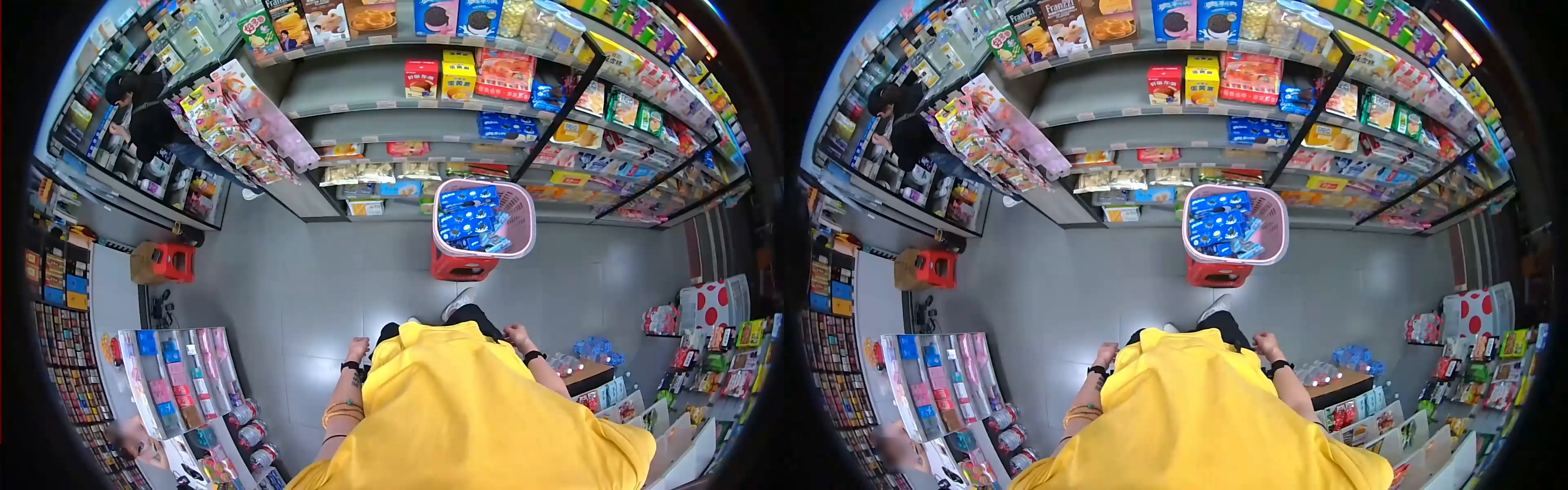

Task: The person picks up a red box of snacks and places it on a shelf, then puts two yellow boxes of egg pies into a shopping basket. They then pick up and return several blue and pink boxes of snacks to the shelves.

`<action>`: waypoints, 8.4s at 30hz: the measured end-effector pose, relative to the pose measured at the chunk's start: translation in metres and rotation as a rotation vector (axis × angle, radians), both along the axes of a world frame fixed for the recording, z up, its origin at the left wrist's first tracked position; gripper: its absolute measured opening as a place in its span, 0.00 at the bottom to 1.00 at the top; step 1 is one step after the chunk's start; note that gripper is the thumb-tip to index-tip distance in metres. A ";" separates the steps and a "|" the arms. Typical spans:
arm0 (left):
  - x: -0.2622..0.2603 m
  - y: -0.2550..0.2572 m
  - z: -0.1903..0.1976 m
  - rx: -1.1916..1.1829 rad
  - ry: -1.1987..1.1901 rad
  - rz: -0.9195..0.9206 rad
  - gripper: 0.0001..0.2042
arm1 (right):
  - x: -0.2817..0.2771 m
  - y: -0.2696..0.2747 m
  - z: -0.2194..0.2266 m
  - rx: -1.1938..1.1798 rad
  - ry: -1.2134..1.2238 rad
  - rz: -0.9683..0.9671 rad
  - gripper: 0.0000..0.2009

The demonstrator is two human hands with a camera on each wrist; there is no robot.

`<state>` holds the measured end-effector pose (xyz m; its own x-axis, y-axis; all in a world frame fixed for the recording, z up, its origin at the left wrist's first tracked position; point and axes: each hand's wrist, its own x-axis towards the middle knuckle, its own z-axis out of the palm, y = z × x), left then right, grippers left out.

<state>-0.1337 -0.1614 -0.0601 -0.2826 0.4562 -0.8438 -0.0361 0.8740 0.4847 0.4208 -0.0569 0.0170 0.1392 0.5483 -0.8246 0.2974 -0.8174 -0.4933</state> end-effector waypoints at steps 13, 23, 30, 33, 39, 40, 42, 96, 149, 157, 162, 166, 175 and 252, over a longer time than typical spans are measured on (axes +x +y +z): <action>-0.039 0.049 0.040 0.066 0.114 -0.054 0.12 | -0.005 0.024 -0.004 -0.010 0.128 -0.120 0.14; -0.031 0.038 0.045 0.147 0.137 0.018 0.11 | -0.024 0.003 -0.039 0.030 0.161 -0.111 0.18; -0.037 -0.031 0.012 0.027 -0.025 0.037 0.10 | -0.019 -0.017 -0.020 -0.033 0.140 -0.061 0.19; -0.037 -0.049 0.017 -0.057 -0.021 0.092 0.09 | -0.018 -0.020 -0.009 -0.048 0.110 -0.085 0.18; -0.042 -0.055 -0.004 -0.009 -0.035 0.061 0.10 | -0.013 -0.027 0.007 -0.076 0.104 -0.114 0.17; -0.040 -0.046 -0.003 0.006 -0.033 0.059 0.10 | -0.011 -0.027 0.005 -0.080 0.116 -0.119 0.17; -0.034 -0.029 0.002 0.034 -0.013 0.051 0.11 | -0.008 -0.030 0.003 -0.076 0.106 -0.127 0.17; 0.002 -0.003 0.005 0.044 0.013 -0.068 0.12 | 0.000 -0.010 -0.009 -0.015 0.035 0.003 0.14; -0.009 -0.020 -0.021 0.096 0.012 -0.044 0.14 | -0.003 -0.009 -0.024 0.023 0.076 0.003 0.13; -0.007 -0.018 -0.015 0.113 -0.001 -0.074 0.14 | -0.002 -0.013 -0.035 0.052 0.108 -0.028 0.13; -0.003 -0.014 -0.003 0.098 -0.005 -0.080 0.13 | -0.002 -0.015 -0.024 0.035 0.078 -0.026 0.13; -0.002 -0.015 -0.004 0.123 -0.014 -0.124 0.12 | -0.005 -0.016 -0.015 0.031 0.031 -0.045 0.13; 0.001 -0.017 -0.005 0.092 -0.043 -0.038 0.10 | 0.000 -0.020 -0.029 0.034 0.051 0.008 0.13; 0.004 -0.016 -0.018 0.166 -0.027 -0.086 0.14 | -0.007 -0.009 -0.018 0.016 0.047 -0.012 0.14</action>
<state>-0.1300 -0.1774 -0.0783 -0.2148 0.6116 -0.7615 0.0200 0.7823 0.6226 0.4143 -0.0664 -0.0007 0.1071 0.5601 -0.8215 0.2644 -0.8125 -0.5195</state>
